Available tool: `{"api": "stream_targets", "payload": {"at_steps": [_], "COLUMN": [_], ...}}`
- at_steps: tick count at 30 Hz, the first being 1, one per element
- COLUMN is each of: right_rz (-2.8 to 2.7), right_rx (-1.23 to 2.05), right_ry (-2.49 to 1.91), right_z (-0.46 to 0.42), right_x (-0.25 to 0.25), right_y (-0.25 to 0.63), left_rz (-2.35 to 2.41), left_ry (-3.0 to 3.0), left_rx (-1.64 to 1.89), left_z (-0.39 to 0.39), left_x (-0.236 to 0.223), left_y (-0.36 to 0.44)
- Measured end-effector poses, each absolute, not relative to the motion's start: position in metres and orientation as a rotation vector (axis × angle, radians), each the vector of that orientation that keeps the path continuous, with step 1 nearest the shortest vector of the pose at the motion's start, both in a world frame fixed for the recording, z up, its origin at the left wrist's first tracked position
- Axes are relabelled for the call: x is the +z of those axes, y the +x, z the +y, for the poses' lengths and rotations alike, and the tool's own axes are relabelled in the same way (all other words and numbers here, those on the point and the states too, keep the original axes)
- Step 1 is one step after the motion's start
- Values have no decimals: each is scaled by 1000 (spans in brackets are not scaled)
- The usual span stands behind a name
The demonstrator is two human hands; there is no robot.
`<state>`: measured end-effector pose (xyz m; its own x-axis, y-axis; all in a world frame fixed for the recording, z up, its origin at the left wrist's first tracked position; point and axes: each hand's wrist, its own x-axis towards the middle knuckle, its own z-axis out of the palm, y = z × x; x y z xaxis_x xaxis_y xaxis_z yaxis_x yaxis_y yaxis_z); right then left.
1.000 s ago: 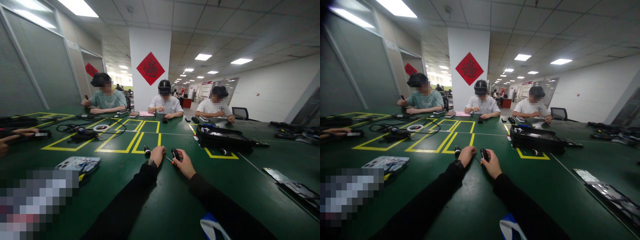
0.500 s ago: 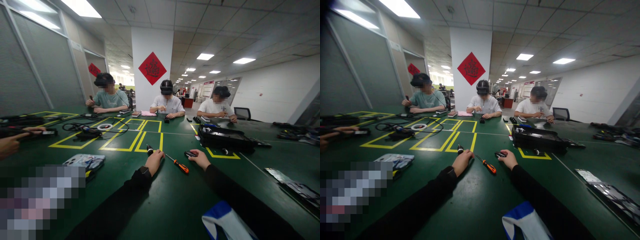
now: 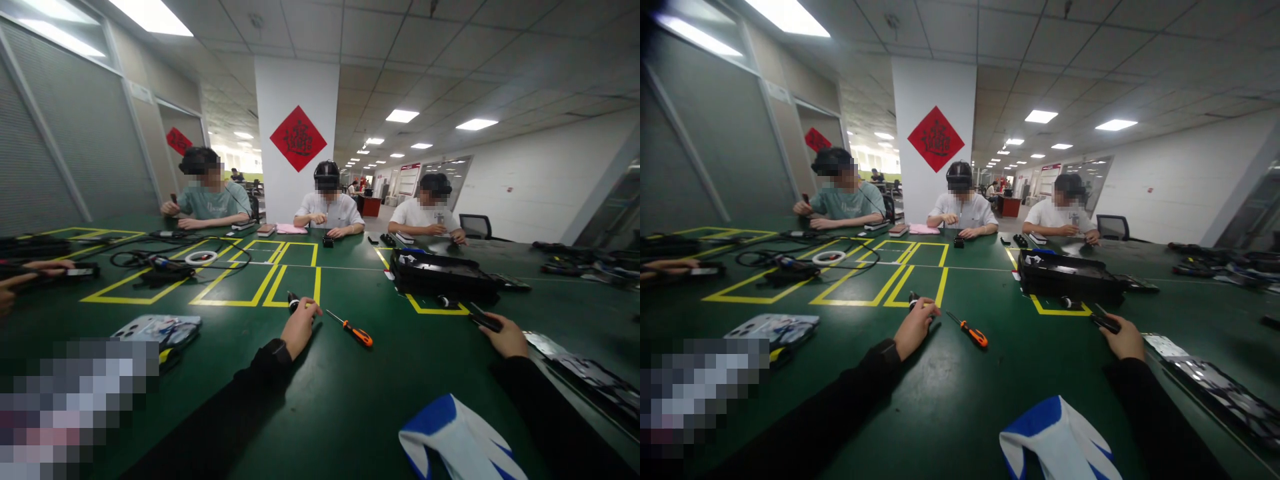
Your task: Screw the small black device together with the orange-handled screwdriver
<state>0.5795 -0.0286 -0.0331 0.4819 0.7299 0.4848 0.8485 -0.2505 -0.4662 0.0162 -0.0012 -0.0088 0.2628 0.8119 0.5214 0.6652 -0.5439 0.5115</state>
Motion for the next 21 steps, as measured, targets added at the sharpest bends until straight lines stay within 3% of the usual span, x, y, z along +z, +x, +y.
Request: {"api": "stream_targets", "payload": {"at_steps": [13,19,21], "right_rz": [-1274,-1137,-1277], "right_rx": [-243,-668,-638], "right_ry": [-2030,-1804,-1662], "right_z": [-24,-41,-42], "right_x": [-29,10,35], "right_y": [589,519,473], "left_rz": [1386,1167,1074], "left_ry": [2326,2069,1899], "left_rx": [1276,1406,1413], "left_z": [-8,-5,-3], "left_x": [-4,-3,-2], "left_y": [19,25,29]}}
